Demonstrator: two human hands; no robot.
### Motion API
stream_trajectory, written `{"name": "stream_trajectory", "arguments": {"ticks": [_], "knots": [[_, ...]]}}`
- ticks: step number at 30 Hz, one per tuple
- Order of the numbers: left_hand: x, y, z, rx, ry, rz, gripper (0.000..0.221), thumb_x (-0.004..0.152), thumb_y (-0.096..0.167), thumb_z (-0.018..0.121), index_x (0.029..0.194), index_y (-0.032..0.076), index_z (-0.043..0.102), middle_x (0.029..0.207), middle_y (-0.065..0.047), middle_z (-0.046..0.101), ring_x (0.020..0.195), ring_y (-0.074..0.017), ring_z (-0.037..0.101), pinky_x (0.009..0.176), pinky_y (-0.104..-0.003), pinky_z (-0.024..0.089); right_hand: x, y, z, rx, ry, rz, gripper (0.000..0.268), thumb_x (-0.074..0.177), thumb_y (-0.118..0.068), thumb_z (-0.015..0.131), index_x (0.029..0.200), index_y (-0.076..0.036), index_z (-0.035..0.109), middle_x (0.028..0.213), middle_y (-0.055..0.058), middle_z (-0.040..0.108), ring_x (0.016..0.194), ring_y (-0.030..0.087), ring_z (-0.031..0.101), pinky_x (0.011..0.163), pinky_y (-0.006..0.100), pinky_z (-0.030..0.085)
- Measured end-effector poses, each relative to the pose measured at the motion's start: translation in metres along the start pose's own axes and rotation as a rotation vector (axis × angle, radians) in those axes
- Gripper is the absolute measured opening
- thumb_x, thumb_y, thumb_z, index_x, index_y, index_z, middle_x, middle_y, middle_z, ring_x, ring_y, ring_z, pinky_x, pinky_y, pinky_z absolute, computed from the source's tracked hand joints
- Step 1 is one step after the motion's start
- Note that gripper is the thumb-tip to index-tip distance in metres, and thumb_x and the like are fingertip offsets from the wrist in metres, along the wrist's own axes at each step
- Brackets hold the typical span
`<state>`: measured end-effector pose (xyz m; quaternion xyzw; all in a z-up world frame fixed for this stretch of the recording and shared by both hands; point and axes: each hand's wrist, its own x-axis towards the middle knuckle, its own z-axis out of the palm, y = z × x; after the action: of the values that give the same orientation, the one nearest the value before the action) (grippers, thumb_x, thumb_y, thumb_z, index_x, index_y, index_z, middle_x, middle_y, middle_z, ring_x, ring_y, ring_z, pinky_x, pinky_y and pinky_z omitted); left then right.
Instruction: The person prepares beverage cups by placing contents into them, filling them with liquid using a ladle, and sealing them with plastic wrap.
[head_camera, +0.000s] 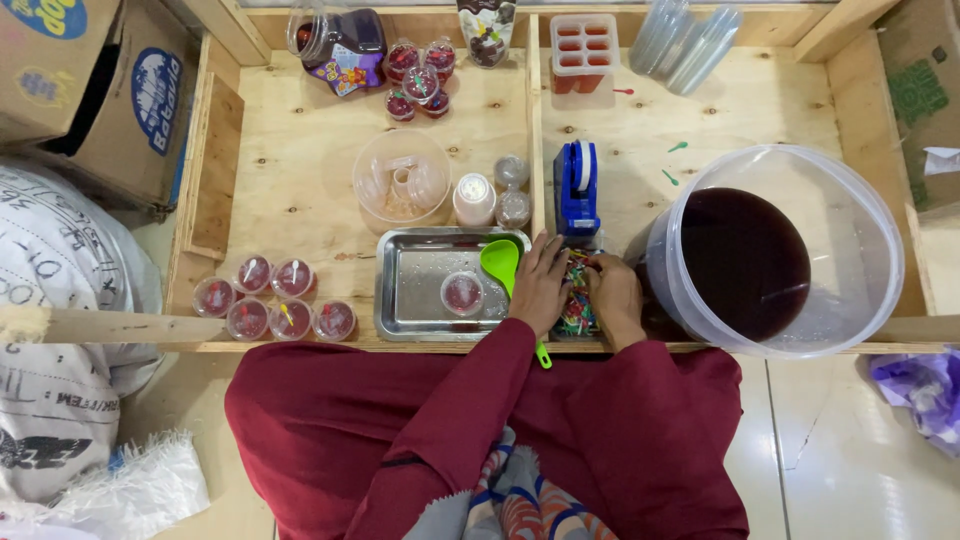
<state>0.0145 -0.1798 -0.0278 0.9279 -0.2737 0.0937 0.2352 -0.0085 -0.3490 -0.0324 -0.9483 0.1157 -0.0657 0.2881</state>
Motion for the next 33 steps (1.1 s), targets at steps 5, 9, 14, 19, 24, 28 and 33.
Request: {"name": "stream_trajectory", "arguments": {"ticks": [5,9,14,19,24,28,33], "knots": [[0.007,0.0,-0.014,-0.228,0.093,-0.01,0.046,0.099,0.022,0.065,0.142,0.008,0.059,0.145,-0.01,0.055,0.151,-0.0357,0.033,0.117,-0.044,0.04,-0.01,-0.014,-0.011,0.076,0.075,-0.087,0.014,0.094,-0.014,0.073,0.106,-0.01,0.078,0.094,0.016,0.072,0.092,0.04,0.071,0.075,0.047,0.058],[0.013,0.003,-0.025,-0.306,0.152,-0.045,0.036,0.101,0.022,0.065,0.135,0.012,0.066,0.134,-0.009,0.062,0.145,-0.0353,0.044,0.11,-0.041,0.051,-0.018,-0.026,-0.023,0.198,0.076,-0.059,0.012,0.091,-0.018,0.078,0.102,-0.014,0.079,0.093,0.013,0.073,0.092,0.037,0.071,0.075,0.045,0.057],[0.019,0.026,-0.076,-0.532,0.22,-0.078,0.024,0.1,0.012,0.066,0.123,0.006,0.071,0.115,-0.019,0.065,0.127,-0.0434,0.055,0.101,-0.048,0.055,-0.024,-0.023,-0.02,0.344,0.035,0.079,0.013,0.088,-0.018,0.081,0.101,-0.018,0.082,0.089,0.011,0.075,0.087,0.032,0.072,0.075,0.041,0.056],[0.018,0.015,-0.064,-0.485,0.252,-0.051,0.016,0.094,0.021,0.077,0.11,0.018,0.077,0.107,-0.008,0.068,0.12,-0.0317,0.063,0.096,-0.039,0.058,-0.031,-0.027,-0.024,0.394,0.018,0.185,0.013,0.084,-0.024,0.085,0.096,-0.025,0.083,0.082,0.003,0.076,0.08,0.021,0.073,0.072,0.034,0.056],[0.019,0.013,-0.051,-0.525,0.28,-0.076,0.011,0.092,0.028,0.079,0.103,0.024,0.078,0.105,-0.004,0.065,0.112,-0.0227,0.064,0.093,-0.033,0.057,-0.034,-0.03,-0.028,0.398,0.043,0.118,0.012,0.09,-0.018,0.08,0.101,-0.017,0.083,0.093,0.013,0.077,0.092,0.034,0.073,0.078,0.042,0.057],[0.021,0.031,-0.087,-0.725,0.303,-0.167,0.012,0.099,0.021,0.072,0.106,0.011,0.075,0.102,-0.013,0.063,0.108,-0.027,0.061,0.09,-0.039,0.053,-0.033,-0.019,-0.021,0.381,0.065,0.087,0.011,0.093,-0.019,0.077,0.103,-0.018,0.082,0.095,0.012,0.076,0.095,0.034,0.072,0.081,0.042,0.057],[0.021,0.032,-0.095,-0.685,0.251,-0.147,0.006,0.098,0.02,0.074,0.101,0.015,0.076,0.098,-0.009,0.064,0.101,-0.0223,0.064,0.086,-0.034,0.055,-0.036,-0.031,-0.03,0.387,0.061,0.079,0.014,0.092,-0.021,0.079,0.105,-0.019,0.083,0.097,0.011,0.076,0.099,0.033,0.071,0.084,0.043,0.056]]}}
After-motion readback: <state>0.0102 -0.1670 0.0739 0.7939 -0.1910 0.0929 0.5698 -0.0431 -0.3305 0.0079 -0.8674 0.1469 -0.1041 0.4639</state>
